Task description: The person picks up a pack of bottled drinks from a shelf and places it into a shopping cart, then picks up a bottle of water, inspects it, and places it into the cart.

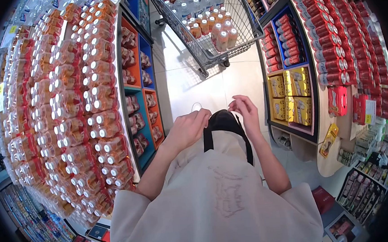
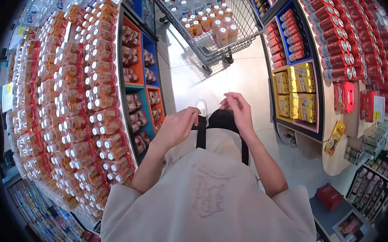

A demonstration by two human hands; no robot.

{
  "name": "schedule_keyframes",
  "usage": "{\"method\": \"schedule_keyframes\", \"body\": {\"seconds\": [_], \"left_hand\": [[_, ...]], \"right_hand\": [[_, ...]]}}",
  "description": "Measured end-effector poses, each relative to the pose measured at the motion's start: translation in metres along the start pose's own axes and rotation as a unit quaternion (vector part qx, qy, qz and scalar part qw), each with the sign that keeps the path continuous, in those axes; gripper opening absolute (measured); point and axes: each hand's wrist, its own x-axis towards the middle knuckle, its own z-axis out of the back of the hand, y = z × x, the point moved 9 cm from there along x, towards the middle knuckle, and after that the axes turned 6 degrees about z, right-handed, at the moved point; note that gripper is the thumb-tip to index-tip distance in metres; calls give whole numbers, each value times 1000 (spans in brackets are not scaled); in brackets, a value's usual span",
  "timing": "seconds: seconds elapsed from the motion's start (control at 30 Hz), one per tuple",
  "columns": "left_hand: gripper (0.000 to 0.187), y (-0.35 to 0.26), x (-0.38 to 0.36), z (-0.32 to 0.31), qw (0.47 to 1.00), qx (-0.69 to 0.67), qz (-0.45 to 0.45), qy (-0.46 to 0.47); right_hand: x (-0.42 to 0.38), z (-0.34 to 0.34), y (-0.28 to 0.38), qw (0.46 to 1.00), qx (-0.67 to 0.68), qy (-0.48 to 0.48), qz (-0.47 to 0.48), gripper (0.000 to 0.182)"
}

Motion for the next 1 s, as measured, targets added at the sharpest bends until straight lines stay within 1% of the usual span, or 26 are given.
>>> {"method": "schedule_keyframes", "body": {"seconds": [0.07,0.13,0.2,0.27,0.3,0.37,0.43,0.47,0.5,0.57,0.6,0.63,0.7,0.73,0.83,0.87,0.9,0.97,1.0], "left_hand": [[13,-2,29,15,1000,2,0,7],[14,1,58,26,999,-48,22,2],[14,11,87,24,998,-58,38,-11],[14,21,114,21,996,-65,60,-27],[15,22,128,20,995,-72,55,-39],[15,21,159,21,993,-76,68,-61],[15,13,189,18,993,2,111,-39],[16,13,202,16,990,15,133,-40],[16,11,213,12,988,14,146,-38],[17,6,237,11,984,-28,163,-59],[17,4,248,11,982,-28,174,-62],[17,1,258,13,980,-26,180,-77],[17,-2,272,17,977,-23,193,-93],[17,-1,277,20,973,-22,206,-102],[17,4,286,21,960,-37,253,-113],[17,8,286,20,954,-46,275,-111],[17,9,289,19,952,-49,281,-113],[17,12,292,17,947,-49,294,-117],[17,12,294,17,946,-49,297,-118]], "right_hand": [[48,15,14,999,-16,7,48,27],[99,23,35,998,-38,-1,50,28],[156,36,48,996,-75,-4,51,31],[222,47,42,995,-90,24,44,35],[256,53,33,992,-111,47,36,38],[326,58,16,983,-156,81,61,51],[393,63,-9,940,-316,99,85,68],[409,59,-4,872,-460,88,145,80],[429,54,-15,862,-482,110,112,92],[455,50,-31,801,-582,115,80,109],[469,47,-42,791,-594,137,44,123],[479,43,-47,791,-592,148,43,123],[488,32,-68,722,-657,217,24,130],[491,27,-77,715,-658,234,35,133],[499,22,-92,705,-663,250,37,135],[504,21,-92,714,-651,254,50,134],[508,19,-92,711,-651,260,49,134],[513,18,-103,684,-677,272,-21,129],[515,13,-101,683,-676,275,-20,129]]}}
